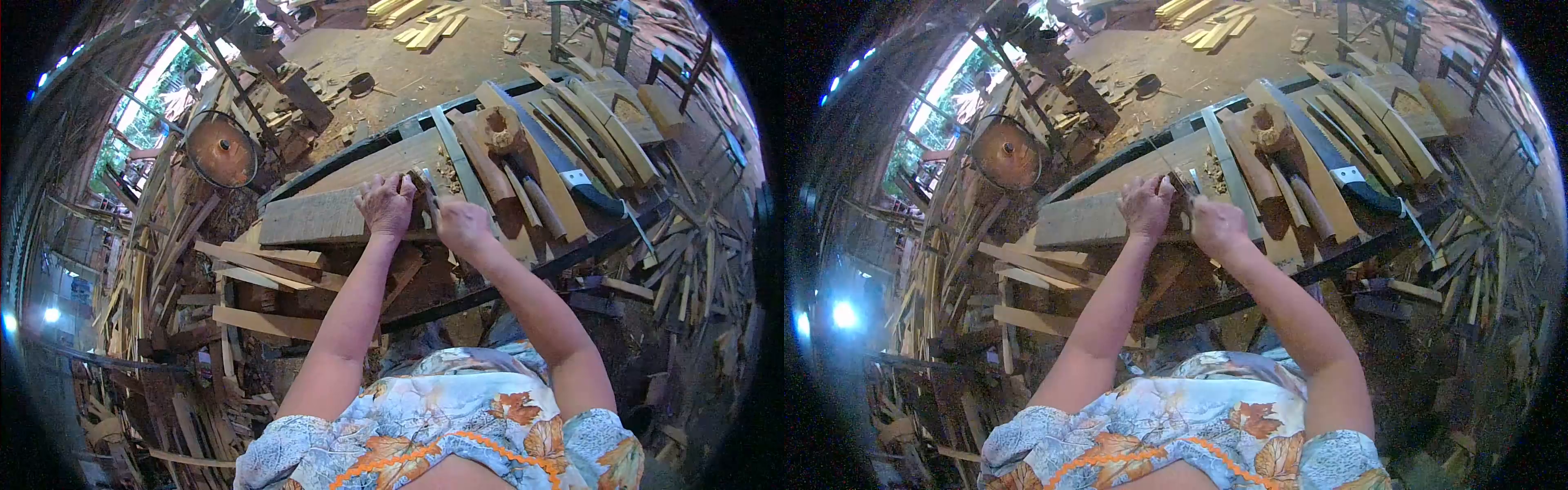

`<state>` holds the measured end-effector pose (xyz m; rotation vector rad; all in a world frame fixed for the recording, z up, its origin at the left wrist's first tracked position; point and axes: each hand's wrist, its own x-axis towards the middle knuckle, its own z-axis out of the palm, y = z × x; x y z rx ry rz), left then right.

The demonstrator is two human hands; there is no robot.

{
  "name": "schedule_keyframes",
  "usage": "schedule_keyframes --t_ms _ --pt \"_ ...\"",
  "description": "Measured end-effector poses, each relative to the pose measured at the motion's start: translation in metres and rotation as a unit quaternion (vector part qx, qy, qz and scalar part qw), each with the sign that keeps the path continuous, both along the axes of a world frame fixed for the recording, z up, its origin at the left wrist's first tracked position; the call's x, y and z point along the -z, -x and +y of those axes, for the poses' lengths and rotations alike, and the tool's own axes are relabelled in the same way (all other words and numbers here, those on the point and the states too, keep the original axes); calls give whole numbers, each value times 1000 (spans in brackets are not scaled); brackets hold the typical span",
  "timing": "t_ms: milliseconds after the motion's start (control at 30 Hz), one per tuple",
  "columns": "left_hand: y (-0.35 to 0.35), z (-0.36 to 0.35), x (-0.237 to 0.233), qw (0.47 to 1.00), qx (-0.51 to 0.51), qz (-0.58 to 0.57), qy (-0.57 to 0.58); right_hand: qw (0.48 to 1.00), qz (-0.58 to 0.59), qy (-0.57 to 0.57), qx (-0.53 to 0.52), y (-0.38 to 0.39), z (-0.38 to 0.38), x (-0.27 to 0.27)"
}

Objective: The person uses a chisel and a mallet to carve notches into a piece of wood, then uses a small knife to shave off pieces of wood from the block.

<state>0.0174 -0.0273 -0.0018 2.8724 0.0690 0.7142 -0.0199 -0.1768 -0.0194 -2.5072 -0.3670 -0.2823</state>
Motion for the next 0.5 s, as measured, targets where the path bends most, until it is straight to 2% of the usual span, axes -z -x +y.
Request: schedule_keyframes --t_ms 67,167,233,333,400,500 --pt "-1 0 0 1000 -3 6 5 998 62 26 -21 35 -21 1" --pt "-3 2 3 1000 -2 -1 0 999 35 -13 -9 99 -52 5" --pt "-3 2 3 1000 -1 -4 -5 998 40 -40 -1 110 -60 2" --pt "-4 2 2 1000 4 -6 -1 998 60 -34 -2 95 -59 -4" --pt "-3 1 0 1000 2 -12 -8 997 79 16 -19 57 -41 -14" --pt "-4 1 2 1000 -2 -12 -13 998 36 -40 -12 -2 -4 -12"
